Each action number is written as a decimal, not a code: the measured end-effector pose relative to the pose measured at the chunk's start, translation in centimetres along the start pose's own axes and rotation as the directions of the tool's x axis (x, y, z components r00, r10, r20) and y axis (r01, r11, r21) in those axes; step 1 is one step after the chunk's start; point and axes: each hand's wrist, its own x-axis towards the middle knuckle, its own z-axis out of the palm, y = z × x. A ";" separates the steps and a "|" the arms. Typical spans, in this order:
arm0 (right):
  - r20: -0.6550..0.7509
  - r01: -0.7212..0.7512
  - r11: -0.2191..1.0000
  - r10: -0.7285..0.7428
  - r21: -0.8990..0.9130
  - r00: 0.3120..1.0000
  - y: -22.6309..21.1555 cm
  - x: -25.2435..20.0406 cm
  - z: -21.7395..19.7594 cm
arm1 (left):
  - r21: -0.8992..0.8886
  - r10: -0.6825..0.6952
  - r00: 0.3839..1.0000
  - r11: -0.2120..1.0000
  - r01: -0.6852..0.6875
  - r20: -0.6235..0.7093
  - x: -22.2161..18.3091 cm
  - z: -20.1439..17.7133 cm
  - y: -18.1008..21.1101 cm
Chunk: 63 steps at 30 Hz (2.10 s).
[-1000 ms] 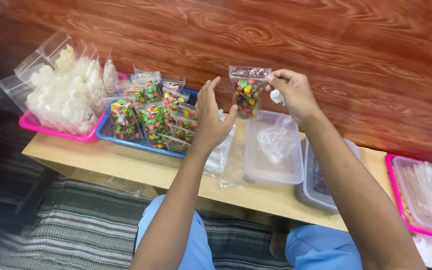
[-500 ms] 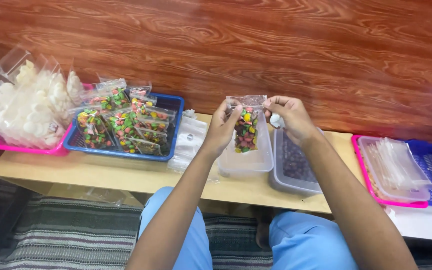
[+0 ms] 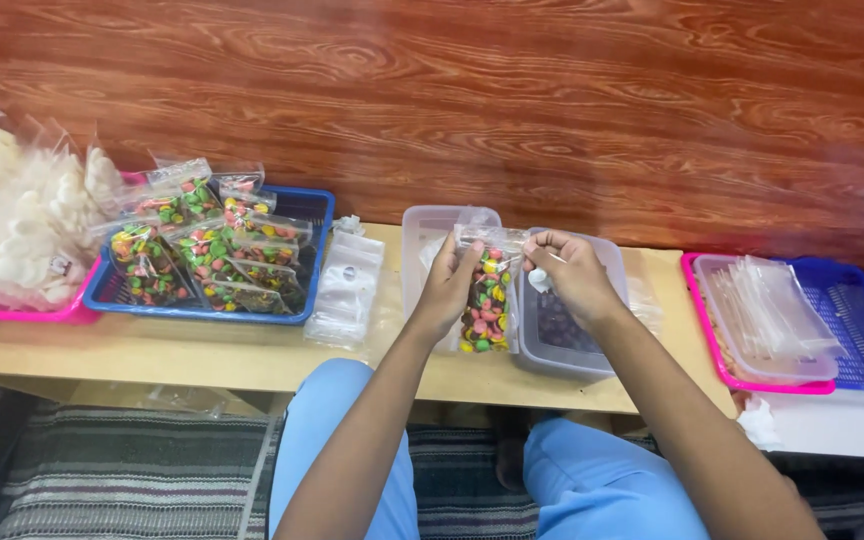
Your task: Packing small colorful candies into individual plastic bags using a paper funnel for manual portioning.
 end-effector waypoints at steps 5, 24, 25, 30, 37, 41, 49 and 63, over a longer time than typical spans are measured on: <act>-0.038 0.016 0.996 -0.020 -0.092 0.999 -0.5 -1.2 -0.7 | 0.032 -0.097 0.995 0.995 0.097 -0.015 1.2 0.2 -4.4; 0.011 0.181 0.945 -0.185 -0.272 0.983 0.7 -0.8 -1.0 | -0.218 -0.087 0.993 0.971 0.104 0.085 1.3 0.1 -7.4; 0.010 0.180 0.945 -0.184 -0.273 0.983 0.8 -0.8 -1.1 | -0.218 -0.088 0.992 0.970 0.105 0.086 1.1 0.3 -6.7; -0.100 0.041 0.988 -0.057 -0.150 0.993 1.0 -0.9 -1.6 | -0.281 -0.102 0.994 0.953 0.112 0.050 0.9 0.9 -5.6; -0.150 0.089 0.996 -0.091 -0.022 0.984 0.6 -1.2 -1.2 | -0.287 -0.128 0.990 0.952 0.106 -0.058 1.2 0.8 -5.7; -0.067 0.251 0.906 -0.290 -0.342 0.955 -1.5 -1.9 -1.0 | -0.256 -0.117 0.991 0.962 0.097 -0.061 0.8 1.0 -5.6; -0.020 0.453 0.634 -0.594 -0.626 0.804 -0.2 -0.9 -0.9 | -0.237 -0.064 0.998 0.970 0.057 -0.019 0.8 1.2 -4.8; 0.265 0.628 0.472 -0.627 -0.619 0.732 1.6 -0.8 0.9 | -0.170 -0.037 0.997 0.985 0.026 -0.061 0.7 0.6 -5.1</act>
